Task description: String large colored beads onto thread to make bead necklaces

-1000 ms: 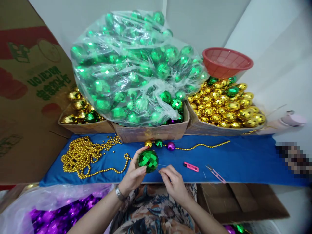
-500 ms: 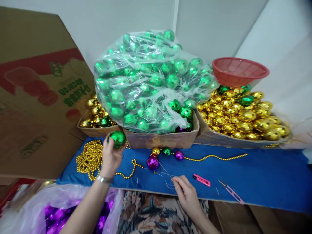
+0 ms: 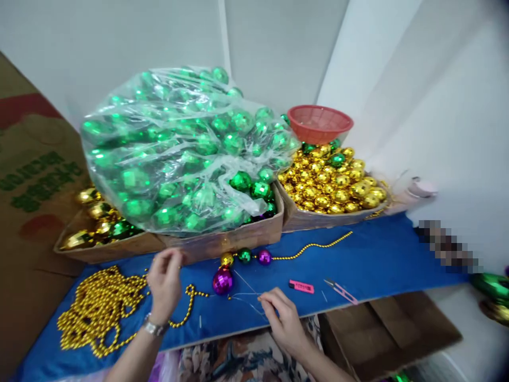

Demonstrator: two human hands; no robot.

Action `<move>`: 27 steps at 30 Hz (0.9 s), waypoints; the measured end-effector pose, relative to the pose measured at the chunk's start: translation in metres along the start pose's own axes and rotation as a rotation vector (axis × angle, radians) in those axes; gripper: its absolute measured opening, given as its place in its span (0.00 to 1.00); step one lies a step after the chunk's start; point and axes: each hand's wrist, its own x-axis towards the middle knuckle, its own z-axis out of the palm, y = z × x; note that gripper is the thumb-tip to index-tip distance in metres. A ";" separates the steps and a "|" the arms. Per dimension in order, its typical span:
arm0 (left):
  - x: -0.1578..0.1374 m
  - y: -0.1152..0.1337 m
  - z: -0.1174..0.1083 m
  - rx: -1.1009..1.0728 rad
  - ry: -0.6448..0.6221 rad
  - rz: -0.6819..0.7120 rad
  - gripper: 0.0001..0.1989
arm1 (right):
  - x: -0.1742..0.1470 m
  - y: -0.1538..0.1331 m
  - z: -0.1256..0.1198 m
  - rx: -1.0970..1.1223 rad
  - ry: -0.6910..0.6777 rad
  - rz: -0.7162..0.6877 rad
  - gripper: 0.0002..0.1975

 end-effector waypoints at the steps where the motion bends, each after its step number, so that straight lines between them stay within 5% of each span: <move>1: -0.018 0.004 0.018 0.080 -0.182 0.079 0.09 | 0.000 0.000 -0.001 0.005 0.017 -0.001 0.10; 4: -0.047 0.029 0.073 0.132 -0.604 0.328 0.07 | 0.002 -0.002 -0.004 0.021 0.050 -0.013 0.10; 7: -0.037 0.061 0.127 0.162 -0.772 0.632 0.11 | 0.003 -0.004 -0.007 0.034 0.094 -0.002 0.09; 11: 0.009 0.097 0.195 0.444 -0.764 0.950 0.14 | 0.002 0.000 -0.013 0.043 0.238 0.038 0.08; 14: 0.043 0.106 0.236 1.001 -0.727 0.961 0.14 | 0.000 0.003 -0.016 0.052 0.264 0.057 0.08; 16: 0.056 0.102 0.255 1.162 -0.706 0.916 0.12 | -0.001 0.002 -0.018 0.061 0.252 0.059 0.09; 23: 0.047 0.092 0.265 1.150 -0.697 0.888 0.22 | 0.001 -0.005 -0.021 0.062 0.243 0.012 0.09; 27: 0.023 0.115 0.220 0.473 -0.652 0.765 0.29 | 0.001 -0.008 -0.022 0.069 0.257 -0.019 0.08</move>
